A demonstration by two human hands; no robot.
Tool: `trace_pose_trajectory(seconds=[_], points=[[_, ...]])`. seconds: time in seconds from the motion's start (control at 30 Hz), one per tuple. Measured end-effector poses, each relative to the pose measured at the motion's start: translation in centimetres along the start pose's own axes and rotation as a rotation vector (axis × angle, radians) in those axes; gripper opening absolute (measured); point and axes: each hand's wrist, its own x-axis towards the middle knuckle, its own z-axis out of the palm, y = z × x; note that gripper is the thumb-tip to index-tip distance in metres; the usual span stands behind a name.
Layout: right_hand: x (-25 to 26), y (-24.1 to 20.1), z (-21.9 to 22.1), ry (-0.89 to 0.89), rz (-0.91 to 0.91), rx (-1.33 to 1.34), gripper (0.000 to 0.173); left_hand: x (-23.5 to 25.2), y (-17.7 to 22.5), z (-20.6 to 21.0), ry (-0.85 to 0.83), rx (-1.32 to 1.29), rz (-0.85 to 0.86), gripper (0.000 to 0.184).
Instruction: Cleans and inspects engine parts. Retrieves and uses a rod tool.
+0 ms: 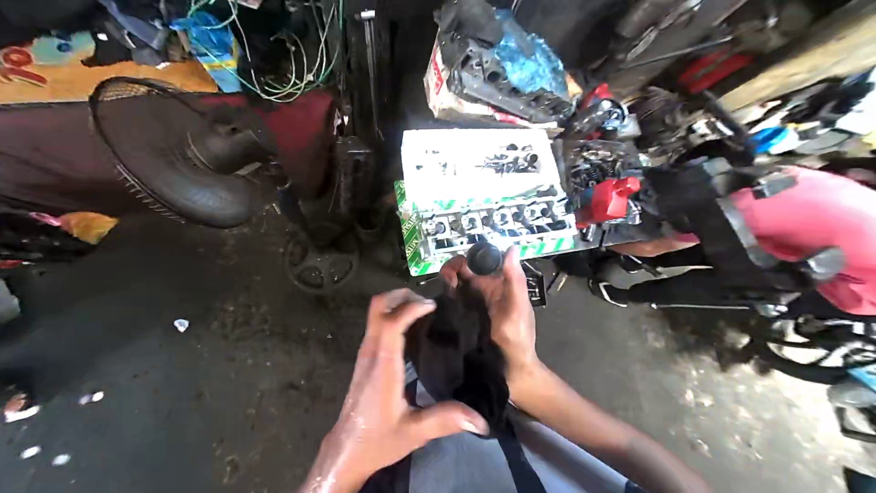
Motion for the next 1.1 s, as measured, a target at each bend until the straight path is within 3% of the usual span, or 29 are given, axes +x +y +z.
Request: trace_pose_trajectory(seconds=[0.03,0.17,0.23,0.43,0.57,0.63,0.73,0.8,0.9,1.0,1.07,1.1], points=[[0.2,-0.1,0.2,0.012,-0.012,0.039,0.074,0.5,0.4,0.7,-0.016,0.034,0.018,0.082],[0.5,-1.3,0.4,0.012,0.103,0.242,0.074,1.8,-0.4,0.7,0.031,-0.004,0.051,0.034],[0.4,-1.7,-0.2,-0.011,0.056,0.248,0.071,1.6,-1.0,-0.5,0.129,-0.1,0.004,0.025],[-0.6,-2.8,-1.0,-0.042,0.194,0.552,0.07,0.0,-2.4,-1.7,0.553,-0.851,-0.426,0.025],[-0.7,-2.4,-1.0,-0.023,0.214,0.5,0.069,1.7,-1.1,-1.1,0.605,-0.727,-0.293,0.034],[-1.0,-1.5,-0.3,0.04,0.123,0.226,0.066,2.5,0.1,0.0,0.508,-0.52,-0.193,0.047],[-3.4,-0.1,0.2,0.027,-0.062,-0.073,0.053,2.2,0.8,3.7,0.144,-0.17,-0.036,0.067],[-3.8,0.6,0.0,0.026,-0.151,-0.149,0.055,1.6,0.2,5.7,0.086,-0.004,0.028,0.061],[-3.3,1.4,-1.0,0.083,-0.141,-0.245,0.055,1.4,-1.4,6.1,0.095,0.065,0.044,0.04],[-2.3,2.2,-3.5,-0.036,-0.254,-0.575,0.063,1.5,-1.6,4.1,-0.045,-0.053,-0.111,0.034],[-1.1,2.1,-5.7,-0.201,-0.494,-0.818,0.061,1.9,-1.7,1.2,-0.22,-0.386,-0.362,0.039],[-0.3,1.9,-6.6,-0.296,-0.64,-0.915,0.052,2.2,-2.0,0.2,-0.266,-0.614,-0.493,0.038]])
